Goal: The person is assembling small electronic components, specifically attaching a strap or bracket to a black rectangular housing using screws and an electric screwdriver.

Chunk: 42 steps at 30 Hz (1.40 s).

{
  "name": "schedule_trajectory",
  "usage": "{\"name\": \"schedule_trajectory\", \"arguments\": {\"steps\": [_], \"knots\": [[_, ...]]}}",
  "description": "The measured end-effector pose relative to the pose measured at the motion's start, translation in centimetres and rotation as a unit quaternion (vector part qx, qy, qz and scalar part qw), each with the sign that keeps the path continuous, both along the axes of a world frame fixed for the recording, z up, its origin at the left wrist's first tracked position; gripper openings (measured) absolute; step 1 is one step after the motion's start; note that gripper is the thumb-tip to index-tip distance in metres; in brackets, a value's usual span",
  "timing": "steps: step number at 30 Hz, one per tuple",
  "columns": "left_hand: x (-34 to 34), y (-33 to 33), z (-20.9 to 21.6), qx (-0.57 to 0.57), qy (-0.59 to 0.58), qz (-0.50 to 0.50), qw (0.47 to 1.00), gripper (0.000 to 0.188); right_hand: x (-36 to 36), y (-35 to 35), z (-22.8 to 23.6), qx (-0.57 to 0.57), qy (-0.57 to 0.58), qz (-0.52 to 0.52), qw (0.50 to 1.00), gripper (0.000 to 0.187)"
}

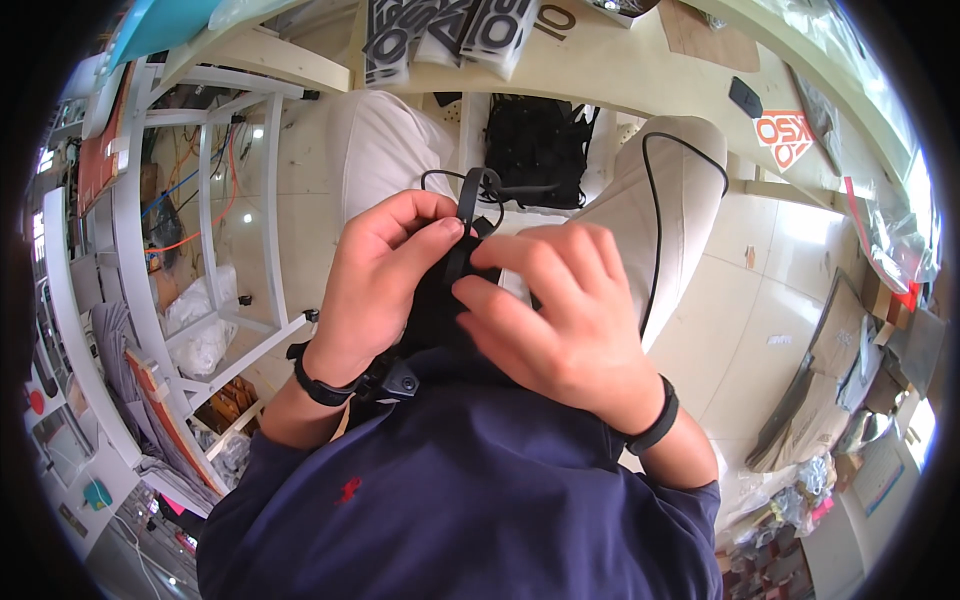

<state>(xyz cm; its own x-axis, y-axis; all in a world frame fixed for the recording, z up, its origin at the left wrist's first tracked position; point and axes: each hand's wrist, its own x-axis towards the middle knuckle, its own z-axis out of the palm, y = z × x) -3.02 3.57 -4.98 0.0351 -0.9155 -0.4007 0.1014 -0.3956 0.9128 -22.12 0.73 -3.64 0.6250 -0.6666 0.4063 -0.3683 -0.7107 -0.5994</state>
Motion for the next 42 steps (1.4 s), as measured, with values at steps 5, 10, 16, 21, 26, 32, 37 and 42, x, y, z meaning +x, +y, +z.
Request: {"name": "schedule_trajectory", "arguments": {"steps": [5,10,16,21,26,32,37,42], "knots": [[-0.9,0.2,1.2,-0.012,-0.041,0.009,0.999,0.011,0.4,-0.2,-1.9,-0.010,-0.041,-0.024,0.999,0.031],[-1.1,0.5,1.6,-0.042,-0.048,0.021,0.998,0.012,0.7,-0.5,-2.1,0.149,-0.125,-0.099,0.976,0.019],[-1.1,0.4,1.6,-0.020,-0.055,0.019,0.998,0.011,0.9,-0.5,-2.3,0.178,-0.142,-0.111,0.967,0.015],[-1.3,0.5,2.2,-0.018,-0.042,0.026,0.999,0.011,1.0,-0.3,-2.2,0.176,-0.144,-0.119,0.966,0.014],[-1.6,1.4,1.7,-0.042,-0.023,-0.004,0.999,0.018,0.9,-0.4,-2.2,0.198,-0.151,-0.117,0.962,0.012],[-1.3,1.6,1.2,-0.114,-0.104,-0.019,0.988,0.012,0.7,-0.4,-1.5,0.258,-0.162,-0.106,0.947,0.006],[-0.8,0.8,1.3,-0.128,-0.132,-0.040,0.982,0.011,1.0,-0.5,-1.8,0.310,-0.174,-0.121,0.927,0.006],[0.0,0.2,1.3,-0.167,-0.147,-0.069,0.972,0.011,1.3,-0.6,-0.9,0.367,-0.162,-0.145,0.904,0.006]]}}
